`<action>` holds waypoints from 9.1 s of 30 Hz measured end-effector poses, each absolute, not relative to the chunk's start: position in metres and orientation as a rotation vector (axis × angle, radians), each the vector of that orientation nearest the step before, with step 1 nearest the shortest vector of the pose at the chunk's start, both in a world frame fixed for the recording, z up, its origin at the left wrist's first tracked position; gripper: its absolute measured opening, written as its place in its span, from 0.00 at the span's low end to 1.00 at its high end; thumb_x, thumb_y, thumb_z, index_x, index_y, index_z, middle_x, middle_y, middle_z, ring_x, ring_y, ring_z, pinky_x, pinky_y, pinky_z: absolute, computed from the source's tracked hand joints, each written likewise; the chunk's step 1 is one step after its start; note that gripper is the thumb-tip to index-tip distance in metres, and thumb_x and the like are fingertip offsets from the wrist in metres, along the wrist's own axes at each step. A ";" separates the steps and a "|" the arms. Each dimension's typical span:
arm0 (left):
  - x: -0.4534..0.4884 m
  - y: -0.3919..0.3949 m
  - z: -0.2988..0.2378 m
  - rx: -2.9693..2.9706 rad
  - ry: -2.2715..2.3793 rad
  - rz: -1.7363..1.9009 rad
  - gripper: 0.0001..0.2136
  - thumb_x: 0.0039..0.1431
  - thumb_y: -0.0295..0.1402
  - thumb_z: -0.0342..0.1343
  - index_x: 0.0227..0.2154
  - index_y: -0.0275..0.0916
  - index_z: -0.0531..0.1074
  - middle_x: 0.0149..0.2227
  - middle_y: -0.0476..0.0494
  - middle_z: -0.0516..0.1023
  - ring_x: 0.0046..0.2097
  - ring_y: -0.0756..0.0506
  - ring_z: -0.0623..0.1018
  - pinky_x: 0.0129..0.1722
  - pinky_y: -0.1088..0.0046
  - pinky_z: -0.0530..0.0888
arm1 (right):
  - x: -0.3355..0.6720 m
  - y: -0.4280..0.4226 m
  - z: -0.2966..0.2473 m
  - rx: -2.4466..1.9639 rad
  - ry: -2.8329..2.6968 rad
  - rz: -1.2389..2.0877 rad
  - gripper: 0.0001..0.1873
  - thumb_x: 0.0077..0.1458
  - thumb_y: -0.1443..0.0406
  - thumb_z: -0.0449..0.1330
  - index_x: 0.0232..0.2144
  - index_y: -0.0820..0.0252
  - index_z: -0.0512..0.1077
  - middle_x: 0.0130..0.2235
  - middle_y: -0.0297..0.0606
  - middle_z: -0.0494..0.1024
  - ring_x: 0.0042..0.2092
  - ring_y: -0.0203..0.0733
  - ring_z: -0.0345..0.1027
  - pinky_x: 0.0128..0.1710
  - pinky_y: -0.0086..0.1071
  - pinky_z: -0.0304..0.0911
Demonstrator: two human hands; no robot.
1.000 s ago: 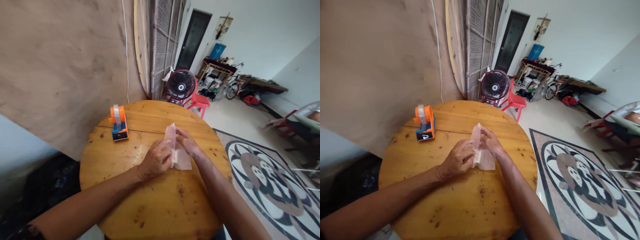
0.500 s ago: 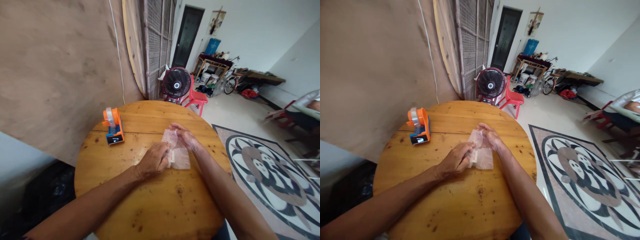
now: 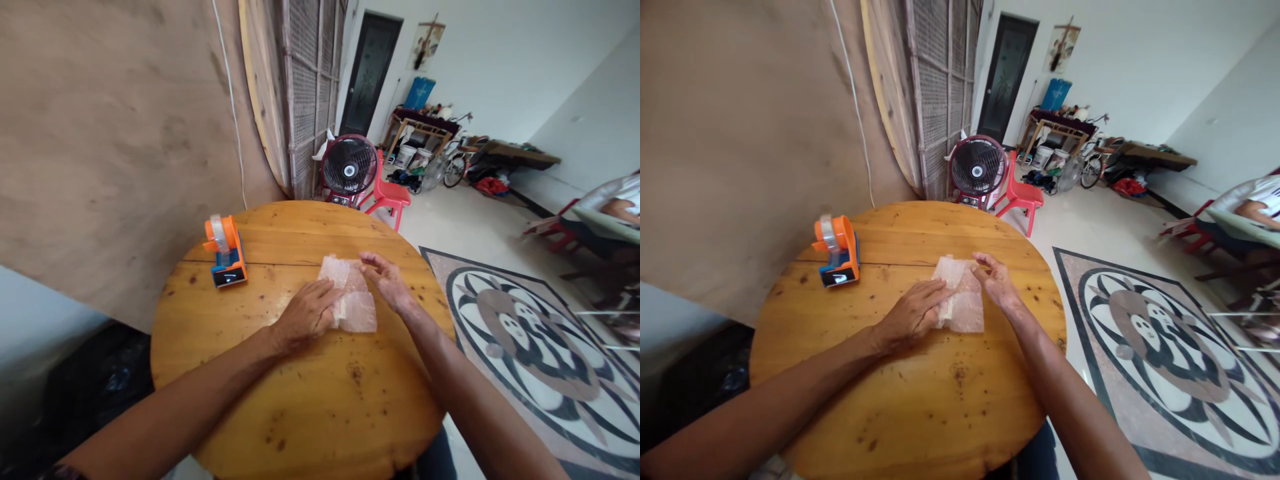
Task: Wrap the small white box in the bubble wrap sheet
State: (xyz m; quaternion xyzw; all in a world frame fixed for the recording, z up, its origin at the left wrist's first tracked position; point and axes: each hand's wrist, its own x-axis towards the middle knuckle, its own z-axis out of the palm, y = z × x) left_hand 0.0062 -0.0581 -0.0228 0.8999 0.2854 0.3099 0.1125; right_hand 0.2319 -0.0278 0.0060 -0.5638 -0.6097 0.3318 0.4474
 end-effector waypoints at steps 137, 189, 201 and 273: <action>0.011 -0.059 -0.008 2.022 1.114 0.967 0.19 0.55 0.29 0.52 0.51 0.43 0.71 0.26 0.53 0.66 0.29 0.51 0.67 0.30 0.76 0.65 | 0.198 -0.054 0.008 -1.240 -2.254 0.313 0.13 0.60 0.67 0.52 0.42 0.58 0.75 0.43 0.43 0.76 0.47 0.44 0.68 0.49 0.41 0.63; 0.014 -0.051 -0.016 2.441 0.860 1.246 0.11 0.57 0.22 0.52 0.42 0.34 0.73 0.45 0.40 0.76 0.50 0.41 0.69 0.52 0.61 0.70 | 0.224 0.015 0.038 -1.113 -2.355 0.674 0.16 0.60 0.58 0.55 0.26 0.53 0.77 0.59 0.34 0.67 0.60 0.53 0.58 0.60 0.54 0.47; 0.014 -0.049 -0.018 2.443 0.862 1.241 0.11 0.56 0.23 0.52 0.41 0.34 0.74 0.45 0.39 0.77 0.48 0.41 0.71 0.49 0.60 0.72 | 0.223 0.027 0.025 -1.200 -1.922 0.853 0.19 0.61 0.52 0.51 0.40 0.52 0.78 0.42 0.36 0.80 0.47 0.47 0.72 0.51 0.44 0.63; 0.021 -0.081 -0.016 1.754 1.319 1.204 0.06 0.54 0.30 0.53 0.26 0.36 0.72 0.27 0.48 0.71 0.32 0.49 0.70 0.33 0.74 0.67 | 0.169 -0.095 0.003 -0.948 -1.468 0.989 0.32 0.50 0.61 0.63 0.56 0.53 0.58 0.31 0.29 0.67 0.31 0.33 0.63 0.33 0.29 0.63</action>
